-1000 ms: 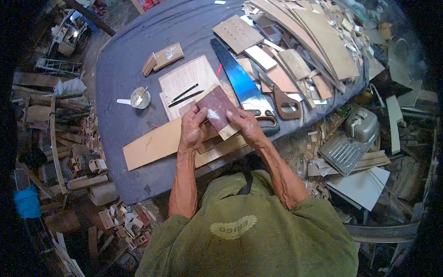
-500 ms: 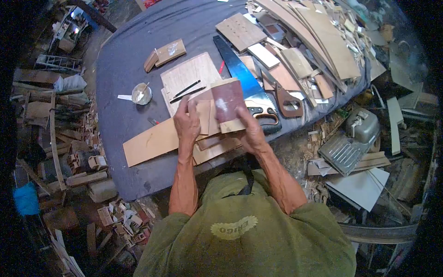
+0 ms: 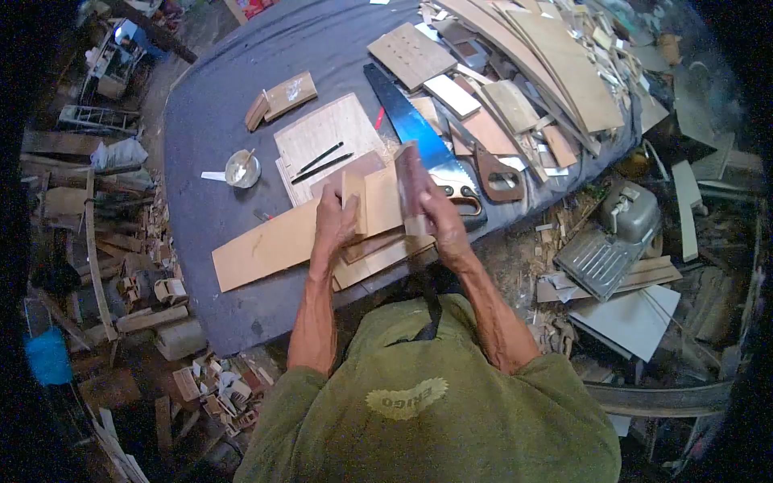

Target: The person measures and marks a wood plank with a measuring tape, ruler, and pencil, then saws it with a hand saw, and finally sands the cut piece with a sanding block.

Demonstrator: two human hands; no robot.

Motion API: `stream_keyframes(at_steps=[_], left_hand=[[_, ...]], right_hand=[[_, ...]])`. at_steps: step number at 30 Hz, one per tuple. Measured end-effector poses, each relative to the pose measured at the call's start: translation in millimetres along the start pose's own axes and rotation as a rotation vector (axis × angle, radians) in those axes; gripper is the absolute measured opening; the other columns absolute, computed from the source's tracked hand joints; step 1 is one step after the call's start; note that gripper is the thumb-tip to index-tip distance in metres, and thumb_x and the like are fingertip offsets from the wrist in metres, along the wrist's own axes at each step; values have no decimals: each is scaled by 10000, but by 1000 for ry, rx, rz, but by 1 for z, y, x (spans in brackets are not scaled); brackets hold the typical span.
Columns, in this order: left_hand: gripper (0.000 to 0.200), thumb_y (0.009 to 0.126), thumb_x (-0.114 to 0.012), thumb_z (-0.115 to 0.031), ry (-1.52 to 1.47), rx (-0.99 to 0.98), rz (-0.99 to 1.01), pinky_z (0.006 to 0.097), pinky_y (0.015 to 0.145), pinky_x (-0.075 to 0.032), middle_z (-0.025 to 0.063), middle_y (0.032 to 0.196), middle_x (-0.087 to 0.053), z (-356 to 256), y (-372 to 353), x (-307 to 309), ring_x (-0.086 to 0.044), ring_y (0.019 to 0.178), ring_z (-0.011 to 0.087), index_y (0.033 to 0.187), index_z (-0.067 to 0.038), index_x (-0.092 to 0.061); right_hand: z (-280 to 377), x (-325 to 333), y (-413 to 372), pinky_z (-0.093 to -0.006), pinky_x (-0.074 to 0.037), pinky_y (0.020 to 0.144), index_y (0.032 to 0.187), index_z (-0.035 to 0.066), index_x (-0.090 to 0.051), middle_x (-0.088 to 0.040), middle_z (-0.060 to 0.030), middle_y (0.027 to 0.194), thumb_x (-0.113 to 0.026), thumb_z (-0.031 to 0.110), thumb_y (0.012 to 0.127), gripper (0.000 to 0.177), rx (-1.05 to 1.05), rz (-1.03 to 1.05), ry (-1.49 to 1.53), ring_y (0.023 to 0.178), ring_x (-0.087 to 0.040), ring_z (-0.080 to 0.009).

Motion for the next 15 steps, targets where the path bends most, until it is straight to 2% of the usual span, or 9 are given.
stream_keyframes(at_steps=[2, 5, 6, 7, 9, 10, 13, 14, 15], left_hand=[[425, 955, -613, -211, -315, -79, -132, 468, 885, -515, 310, 1120, -663, 1, -3, -6, -676, 1024, 416, 1218, 109, -514], [493, 992, -555, -208, -234, -251, -323, 457, 877, -515, 293, 1150, -672, -26, -5, -1, -683, 1050, 387, 1366, 103, -477], [505, 1007, -531, -209, -228, -182, -312, 445, 862, -521, 280, 1139, -685, -29, -5, -1, -688, 1028, 382, 1411, 87, -465], [519, 1022, -507, -209, -222, -113, -300, 432, 848, -527, 266, 1128, -697, -32, -5, -1, -694, 1006, 377, 1456, 70, -453], [508, 1034, -494, -215, -282, -60, -294, 408, 832, -531, 264, 1092, -710, -43, -8, -2, -705, 967, 349, 1453, 69, -466], [495, 1051, -480, -216, -328, -106, -320, 364, 796, -535, 245, 1038, -724, -45, -11, -5, -706, 904, 285, 1458, 64, -472], [474, 1073, -459, -188, -517, -183, -196, 334, 874, -527, 189, 1168, -708, -66, -23, -14, -662, 1019, 194, 1452, 98, -462], [472, 1075, -462, -188, -532, -197, -278, 330, 873, -526, 173, 1171, -708, -72, -26, -7, -659, 1020, 190, 1451, 97, -463], [475, 1073, -467, -185, -521, -148, -215, 319, 895, -519, 185, 1208, -693, -76, -23, -2, -652, 1051, 192, 1447, 108, -460]], right_hand=[[8, -8, 1, -351, -465, 1006, 1566, 129, -398, -551, -117, 1362, -571, 355, 994, 639, 99, -9, -280, 1196, -564, -257], [16, -30, -11, -356, -474, 935, 1507, 158, -512, -574, -162, 1144, -669, 319, 954, 597, 249, -11, -684, 1023, -585, -294], [21, -37, -16, -401, -486, 874, 1463, 171, -568, -525, -170, 1006, -702, 345, 926, 580, 314, -44, -664, 908, -565, -300], [19, -40, -19, -396, -483, 878, 1462, 165, -568, -523, -162, 1019, -700, 334, 931, 573, 294, -55, -722, 930, -559, -294], [17, -44, -20, -387, -477, 887, 1461, 153, -568, -521, -148, 1044, -695, 311, 942, 558, 253, -76, -838, 974, -547, -281], [21, -44, -17, -403, -494, 850, 1447, 162, -583, -520, -164, 1046, -695, 323, 938, 546, 274, -108, -873, 955, -551, -305], [41, -41, 20, -402, -496, 857, 1444, 180, -588, -517, -191, 1046, -697, 342, 934, 547, 313, -171, -951, 952, -557, -320], [51, -47, 15, -426, -498, 813, 1393, 179, -631, -538, -221, 1025, -703, 367, 916, 517, 444, -167, -954, 908, -551, -341], [60, -53, 8, -450, -500, 768, 1341, 178, -673, -559, -252, 1004, -710, 391, 899, 492, 575, -163, -961, 863, -546, -363]])
Point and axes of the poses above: each hand's wrist, its own y-axis towards the middle knuckle, its own x-axis out of the back of the hand, z = x × y, the point moved 8 cm from there along y, towards the middle knuckle
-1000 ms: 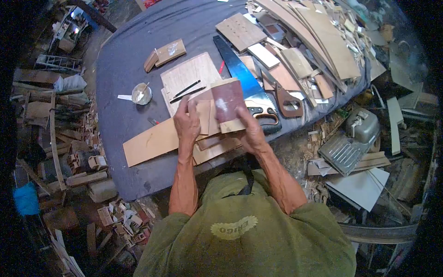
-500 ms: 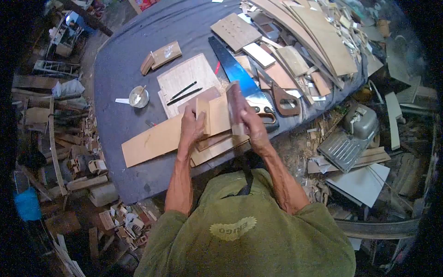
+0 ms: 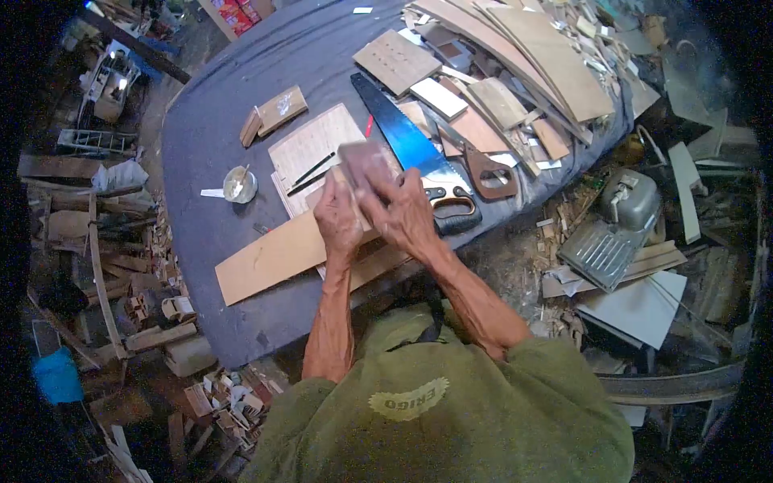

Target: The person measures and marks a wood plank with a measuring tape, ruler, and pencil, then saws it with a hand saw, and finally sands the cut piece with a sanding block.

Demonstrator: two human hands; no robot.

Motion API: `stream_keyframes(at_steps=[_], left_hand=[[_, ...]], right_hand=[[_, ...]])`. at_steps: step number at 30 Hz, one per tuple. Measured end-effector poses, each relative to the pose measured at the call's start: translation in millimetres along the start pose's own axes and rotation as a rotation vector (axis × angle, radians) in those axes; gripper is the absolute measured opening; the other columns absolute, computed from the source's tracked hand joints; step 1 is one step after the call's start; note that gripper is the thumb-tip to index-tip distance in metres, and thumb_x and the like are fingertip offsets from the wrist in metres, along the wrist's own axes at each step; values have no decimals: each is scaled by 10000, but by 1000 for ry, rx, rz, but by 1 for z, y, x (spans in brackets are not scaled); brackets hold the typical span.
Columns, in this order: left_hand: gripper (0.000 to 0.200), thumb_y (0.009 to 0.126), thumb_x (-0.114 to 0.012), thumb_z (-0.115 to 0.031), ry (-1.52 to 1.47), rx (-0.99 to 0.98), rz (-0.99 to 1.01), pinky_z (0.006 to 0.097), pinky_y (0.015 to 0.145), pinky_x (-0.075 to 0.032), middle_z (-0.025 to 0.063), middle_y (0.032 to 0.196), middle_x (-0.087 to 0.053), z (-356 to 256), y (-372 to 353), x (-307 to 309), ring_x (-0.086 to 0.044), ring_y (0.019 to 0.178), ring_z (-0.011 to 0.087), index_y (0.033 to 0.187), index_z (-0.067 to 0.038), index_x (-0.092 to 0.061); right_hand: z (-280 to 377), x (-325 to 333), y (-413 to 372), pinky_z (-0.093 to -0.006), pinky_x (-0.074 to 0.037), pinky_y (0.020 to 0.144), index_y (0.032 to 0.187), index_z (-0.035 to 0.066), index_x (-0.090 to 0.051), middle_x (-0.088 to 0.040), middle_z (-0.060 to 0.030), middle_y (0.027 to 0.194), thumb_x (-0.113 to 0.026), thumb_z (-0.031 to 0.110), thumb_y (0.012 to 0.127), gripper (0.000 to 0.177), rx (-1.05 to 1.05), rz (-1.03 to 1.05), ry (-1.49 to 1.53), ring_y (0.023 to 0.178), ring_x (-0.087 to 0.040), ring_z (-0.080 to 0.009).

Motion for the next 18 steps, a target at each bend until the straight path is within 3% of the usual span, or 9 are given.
stream_keyframes(at_steps=[2, 3, 5, 8, 10, 11, 14, 16, 18], left_hand=[[483, 1069, -478, -180, 19, 129, 86, 299, 940, -505, 208, 1282, -663, -7, 8, 7, -637, 1113, 195, 1440, 129, -455], [501, 1067, -498, -184, 36, -2, 55, 283, 960, -490, 231, 1290, -650, -13, 3, 7, -622, 1127, 182, 1438, 148, -444], [497, 1076, -471, -187, 53, 21, -26, 289, 880, -515, 203, 1200, -685, 15, -8, 2, -646, 1025, 170, 1448, 142, -434], [507, 1075, -499, -178, 62, -146, -152, 270, 911, -498, 145, 1235, -663, 20, 5, 17, -631, 1053, 176, 1462, 139, -421], [518, 1077, -488, -187, -66, -79, -110, 268, 903, -503, 141, 1231, -667, 1, 17, 28, -634, 1050, 170, 1477, 132, -404], [514, 1079, -481, -187, -39, -37, -137, 271, 911, -502, 137, 1236, -664, -6, 23, 34, -630, 1058, 169, 1479, 127, -405], [501, 1085, -458, -182, 28, -2, -212, 277, 933, -496, 139, 1245, -658, -17, 22, 52, -621, 1079, 166, 1488, 110, -403], [490, 1092, -437, -175, 30, -127, -214, 281, 945, -489, 160, 1237, -661, -27, 19, 48, -620, 1088, 161, 1497, 98, -394], [499, 1087, -451, -180, -66, -36, -164, 277, 999, -459, 151, 1323, -618, -8, 24, 44, -585, 1155, 160, 1506, 85, -392]], right_hand=[[6, 2, -25, -453, -502, 758, 1286, 163, -699, -594, -260, 1056, -693, 372, 910, 430, -103, 3, 46, 868, -543, -366], [1, 1, -26, -456, -510, 769, 1266, 161, -699, -612, -250, 1089, -683, 369, 914, 409, -102, -13, 95, 881, -541, -376], [-5, -11, 12, -451, -516, 784, 1284, 166, -694, -601, -247, 1079, -702, 363, 902, 430, 122, 58, -163, 897, -544, -383], [-1, -9, 15, -395, -497, 823, 1390, 211, -640, -548, -212, 1045, -748, 306, 876, 534, 61, 0, -82, 913, -543, -335], [23, 11, -16, -400, -493, 818, 1399, 221, -634, -564, -189, 1012, -732, 279, 891, 521, -4, -2, 57, 920, -538, -332], [26, 16, -28, -417, -504, 779, 1417, 236, -618, -566, -198, 989, -660, 338, 939, 491, 100, -10, 16, 913, -550, -327], [-30, 9, -34, -392, -492, 827, 1432, 192, -610, -572, -144, 1061, -659, 309, 948, 501, -357, 162, 319, 957, -547, -246], [-50, -3, -31, -356, -424, 1030, 1544, 98, -435, -514, -126, 1358, -575, 331, 974, 632, -561, 173, 890, 1182, -522, -207], [-50, 2, -21, -341, -367, 1115, 1594, 45, -313, -438, -118, 1503, -525, 345, 985, 711, -442, 74, 1153, 1303, -483, -209]])
Point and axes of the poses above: each hand's wrist, its own y-axis towards the middle knuckle, its own x-axis out of the back of the hand, z = x × y, the point moved 8 cm from there along y, towards the middle knuckle
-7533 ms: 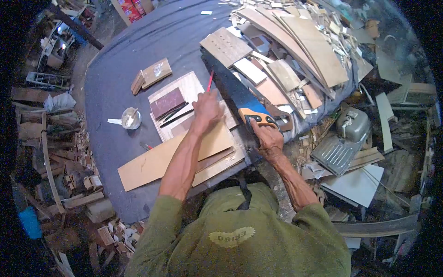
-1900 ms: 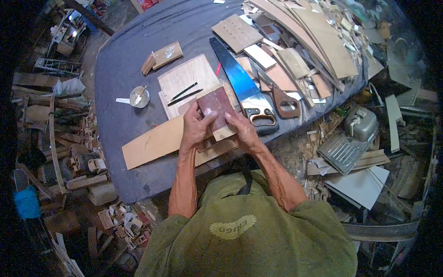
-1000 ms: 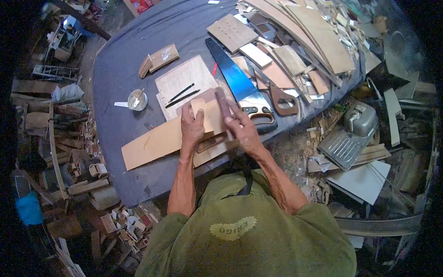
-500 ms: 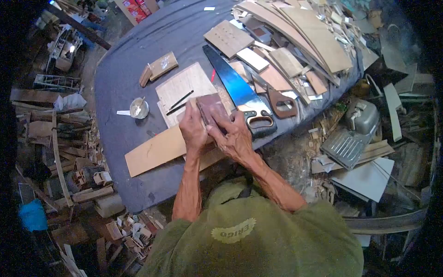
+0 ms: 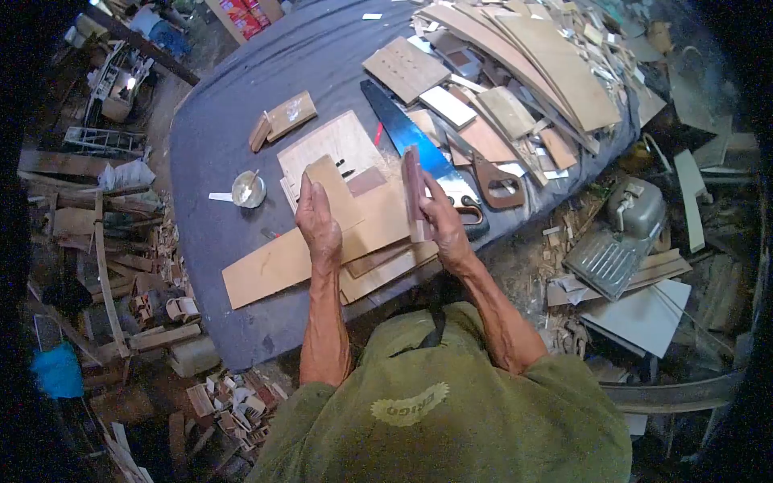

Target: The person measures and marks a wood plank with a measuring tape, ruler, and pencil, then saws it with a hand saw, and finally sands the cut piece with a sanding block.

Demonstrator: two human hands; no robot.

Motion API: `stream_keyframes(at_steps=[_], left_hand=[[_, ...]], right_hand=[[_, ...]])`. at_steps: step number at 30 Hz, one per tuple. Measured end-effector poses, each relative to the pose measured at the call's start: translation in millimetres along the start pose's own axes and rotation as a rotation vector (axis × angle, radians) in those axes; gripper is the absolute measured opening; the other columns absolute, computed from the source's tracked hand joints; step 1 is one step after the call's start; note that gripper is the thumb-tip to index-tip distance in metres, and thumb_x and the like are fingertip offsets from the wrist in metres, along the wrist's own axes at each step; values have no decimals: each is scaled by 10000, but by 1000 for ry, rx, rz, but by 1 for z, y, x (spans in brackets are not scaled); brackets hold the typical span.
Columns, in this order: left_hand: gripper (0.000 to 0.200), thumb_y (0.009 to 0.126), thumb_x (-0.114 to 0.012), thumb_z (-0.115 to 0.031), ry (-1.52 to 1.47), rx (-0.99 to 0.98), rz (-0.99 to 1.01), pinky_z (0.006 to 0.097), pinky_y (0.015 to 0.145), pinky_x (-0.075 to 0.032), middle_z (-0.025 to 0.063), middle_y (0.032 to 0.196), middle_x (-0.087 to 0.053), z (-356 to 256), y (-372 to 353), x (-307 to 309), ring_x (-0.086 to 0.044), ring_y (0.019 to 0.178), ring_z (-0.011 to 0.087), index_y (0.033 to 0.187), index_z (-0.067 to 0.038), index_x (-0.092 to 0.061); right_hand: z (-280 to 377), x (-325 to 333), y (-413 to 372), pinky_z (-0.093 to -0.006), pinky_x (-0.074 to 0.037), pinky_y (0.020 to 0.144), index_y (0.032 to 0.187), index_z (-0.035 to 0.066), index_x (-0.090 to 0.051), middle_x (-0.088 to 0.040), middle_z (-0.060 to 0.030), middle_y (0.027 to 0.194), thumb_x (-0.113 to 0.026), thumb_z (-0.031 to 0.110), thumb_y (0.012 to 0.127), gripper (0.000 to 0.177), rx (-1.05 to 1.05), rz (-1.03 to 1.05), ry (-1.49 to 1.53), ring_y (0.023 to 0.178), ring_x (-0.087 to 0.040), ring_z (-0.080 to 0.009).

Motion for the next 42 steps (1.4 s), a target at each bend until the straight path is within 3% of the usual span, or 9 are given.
stream_keyframes(at_steps=[8, 17, 20, 22, 27, 29, 33, 38, 42], left_hand=[[542, 1059, -514, -141, -3, 12, 169, 276, 932, -494, 174, 1265, -656, -7, -15, -40, -627, 1085, 163, 1528, 77, -352], [563, 1021, -561, -99, 68, 76, 243, 312, 1096, -391, 264, 1457, -536, 5, -31, -53, -509, 1350, 220, 1520, 77, -367], [535, 1023, -563, -100, 182, -6, 108, 300, 1029, -446, 231, 1378, -606, 8, -11, -41, -585, 1251, 214, 1502, 73, -398], [493, 1033, -563, -112, 21, 12, 9, 275, 870, -511, 168, 1142, -688, 0, 5, -31, -652, 1005, 164, 1469, 69, -421], [418, 982, -655, -98, -105, -54, -236, 252, 631, -535, 126, 974, -641, 8, 13, -19, -647, 810, 139, 1323, 54, -468], [432, 927, -729, -93, -175, -47, -297, 253, 622, -537, 138, 999, -629, 13, 9, -23, -649, 805, 157, 1255, 51, -486], [507, 821, -836, -85, -128, 243, -120, 243, 664, -537, 137, 1004, -632, 38, -2, -21, -649, 807, 163, 1183, 50, -506], [492, 844, -785, -18, -85, 317, 419, 238, 678, -513, 58, 921, -661, 36, -23, -46, -634, 810, 105, 1262, 53, -536], [394, 981, -601, -31, -182, 83, 397, 313, 793, -542, 107, 1050, -699, 18, -27, -77, -660, 925, 160, 1346, 70, -494]], right_hand=[[-13, -37, 8, -348, -163, 1241, 1607, -5, -205, -236, -160, 1665, -377, 251, 980, 698, 40, 140, -86, 1536, -206, -249], [20, -48, 37, -360, -297, 1186, 1527, -27, -387, -466, -203, 1528, -402, 306, 1085, 554, 131, 51, -249, 1426, -424, -292], [6, -39, 24, -388, -338, 1165, 1510, -30, -416, -507, -221, 1483, -413, 309, 1084, 545, 269, 47, -672, 1386, -470, -302], [-9, -39, -7, -391, -327, 1175, 1508, -39, -415, -498, -221, 1491, -416, 319, 1087, 553, -25, 121, -642, 1395, -459, -295], [-21, -29, -16, -379, -295, 1196, 1555, -50, -315, -465, -189, 1518, -366, 385, 1102, 629, 4, 34, -135, 1413, -436, -286], [-24, -34, -2, -373, -346, 1161, 1576, -21, -277, -493, -150, 1487, -340, 411, 1107, 641, -10, 4, 91, 1355, -489, -269], [-29, -7, 22, -344, -558, 817, 1334, 47, -543, -653, -49, 985, -405, 507, 1075, 546, -105, -95, 255, 907, -652, -163], [-13, 1, 44, -347, -469, 1023, 1549, 35, -358, -553, -102, 1381, -383, 426, 1094, 601, -71, -47, 266, 1199, -576, -188], [-6, -7, 55, -351, -308, 1188, 1599, 15, -255, -351, -163, 1605, -342, 341, 1109, 595, 56, -17, 123, 1420, -426, -246]])
Point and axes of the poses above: each hand's wrist, its own y-axis towards the middle knuckle, its own x-axis out of the back of the hand, z = x × y, the point moved 8 cm from there along y, towards the middle knuckle
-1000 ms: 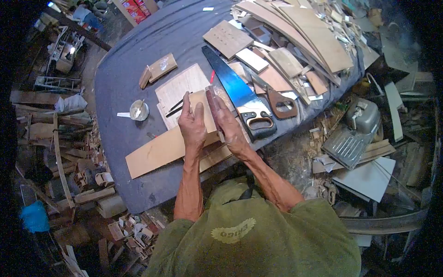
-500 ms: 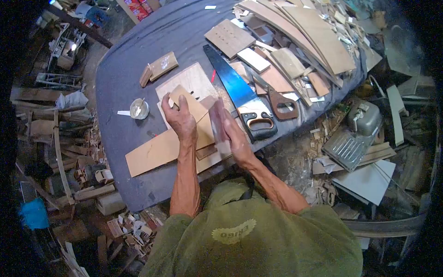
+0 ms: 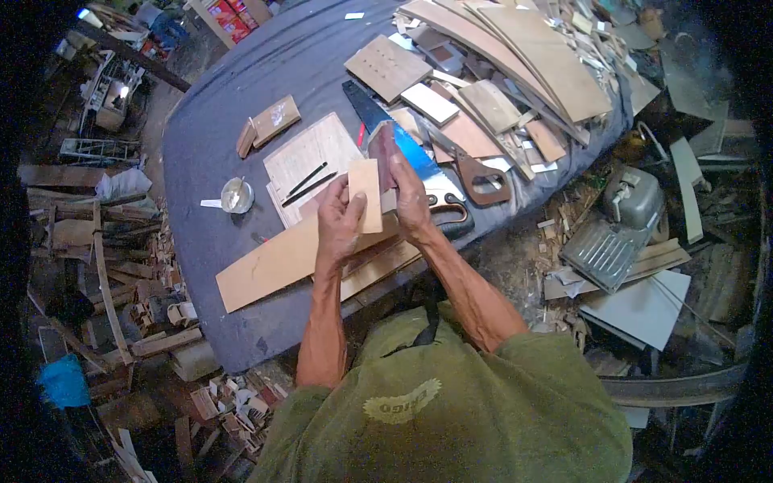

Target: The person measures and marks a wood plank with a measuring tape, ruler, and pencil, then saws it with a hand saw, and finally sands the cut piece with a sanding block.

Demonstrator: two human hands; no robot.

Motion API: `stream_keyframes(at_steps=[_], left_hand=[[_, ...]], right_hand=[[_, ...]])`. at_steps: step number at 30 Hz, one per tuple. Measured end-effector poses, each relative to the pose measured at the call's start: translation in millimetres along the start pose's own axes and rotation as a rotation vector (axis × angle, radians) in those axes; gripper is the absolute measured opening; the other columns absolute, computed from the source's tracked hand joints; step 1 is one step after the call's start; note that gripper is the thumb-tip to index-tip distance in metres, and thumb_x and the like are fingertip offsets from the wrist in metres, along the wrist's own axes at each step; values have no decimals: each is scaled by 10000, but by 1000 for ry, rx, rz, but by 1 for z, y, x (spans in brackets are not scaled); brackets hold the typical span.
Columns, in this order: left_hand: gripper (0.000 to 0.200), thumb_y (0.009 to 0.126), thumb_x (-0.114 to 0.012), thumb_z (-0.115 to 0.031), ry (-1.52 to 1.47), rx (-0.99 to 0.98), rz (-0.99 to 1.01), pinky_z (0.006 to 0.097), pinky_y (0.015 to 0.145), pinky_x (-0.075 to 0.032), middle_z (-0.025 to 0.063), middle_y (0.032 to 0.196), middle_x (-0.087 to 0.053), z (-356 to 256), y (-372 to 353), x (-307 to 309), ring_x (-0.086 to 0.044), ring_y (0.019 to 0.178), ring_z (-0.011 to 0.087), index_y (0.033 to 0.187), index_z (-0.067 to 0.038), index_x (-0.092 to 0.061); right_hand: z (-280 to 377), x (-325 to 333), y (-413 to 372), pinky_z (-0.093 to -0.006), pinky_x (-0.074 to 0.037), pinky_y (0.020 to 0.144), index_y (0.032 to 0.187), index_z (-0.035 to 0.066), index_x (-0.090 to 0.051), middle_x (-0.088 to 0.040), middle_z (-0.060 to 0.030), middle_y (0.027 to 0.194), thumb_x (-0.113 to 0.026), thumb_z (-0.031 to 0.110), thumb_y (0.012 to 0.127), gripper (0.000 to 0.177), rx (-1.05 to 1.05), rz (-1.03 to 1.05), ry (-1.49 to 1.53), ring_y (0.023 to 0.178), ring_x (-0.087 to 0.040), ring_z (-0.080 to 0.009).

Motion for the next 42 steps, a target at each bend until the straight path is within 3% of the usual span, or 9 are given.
stream_keyframes(at_steps=[5, 9, 12, 19, 22, 28, 33, 40, 42], left_hand=[[342, 1042, -493, -83, 200, 44, -72, 288, 900, -510, 122, 1180, -684, -11, 17, 7, -645, 1026, 160, 1347, 63, -545], [376, 1052, -509, -101, -32, 24, -79, 281, 827, -519, 80, 1151, -692, -2, 10, -2, -636, 961, 128, 1387, 68, -534], [363, 1056, -518, -111, -69, 106, -118, 258, 875, -501, 76, 1180, -679, -2, 13, 1, -624, 1021, 117, 1369, 69, -554], [412, 1039, -570, -102, -75, 142, -15, 260, 925, -493, 88, 1244, -664, 12, -1, -3, -608, 1081, 116, 1407, 79, -529], [437, 1025, -596, -82, -45, 169, 50, 269, 953, -497, 77, 1268, -661, 2, -6, -3, -616, 1103, 123, 1437, 41, -523], [419, 1046, -528, -121, 19, 125, 86, 266, 911, -513, 39, 1196, -676, -7, 1, 8, -643, 1016, 119, 1446, 4, -529], [391, 1068, -473, -252, 567, -29, -130, 372, 657, -414, 89, 715, -515, -15, 4, 14, -492, 704, 155, 836, 51, -560], [348, 1015, -529, -230, 808, -302, 4, 459, 569, -409, 224, 661, -543, -41, 2, -11, -539, 577, 390, 763, 4, -584], [346, 1007, -540, -237, 764, -309, 1, 471, 573, -412, 225, 676, -559, -46, 8, -7, -566, 597, 401, 759, -3, -598]], right_hand=[[34, -31, -47, -344, -216, 1219, 1569, -25, -313, -379, -193, 1604, -354, 246, 1086, 555, 301, 59, -598, 1487, -346, -281], [41, -20, -25, -356, -476, 899, 1537, -5, -392, -638, -202, 1339, -463, 211, 1042, 544, 286, -13, -602, 977, -603, -233], [42, -24, -19, -323, -475, 637, 1527, 3, -410, -711, -175, 1111, -499, 188, 1030, 538, 117, -5, -544, 618, -459, -183], [46, -16, 4, -283, -404, 1050, 1547, -9, -384, -551, -181, 1460, -448, 270, 1073, 554, 337, -39, -590, 1268, -551, -222], [8, 26, 44, -294, -421, 1055, 1532, -17, -409, -566, -133, 1422, -443, 334, 1079, 573, -134, -185, -97, 1272, -547, -211], [11, 13, -1, -285, -513, 793, 1447, 41, -509, -649, -38, 1165, -498, 480, 1048, 594, -95, 54, -66, 940, -621, -122], [30, 2, -26, -301, -457, 977, 1536, 38, -430, -594, -86, 1361, -482, 394, 1063, 595, -25, 69, -195, 1131, -586, -172], [49, 2, -21, -337, -366, 1121, 1480, -16, -495, -534, -158, 1486, -457, 320, 1052, 546, -148, 133, -579, 1270, -537, -239], [57, -4, -27, -311, -435, 964, 1468, 29, -530, -653, -116, 1207, -515, 284, 1035, 503, -79, 125, -569, 1048, -575, -184]])
Point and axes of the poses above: each hand's wrist, its own y-axis towards the middle knuckle, its own x-axis out of the back of the hand, z = x × y, the point moved 8 cm from there along y, towards the middle knuckle
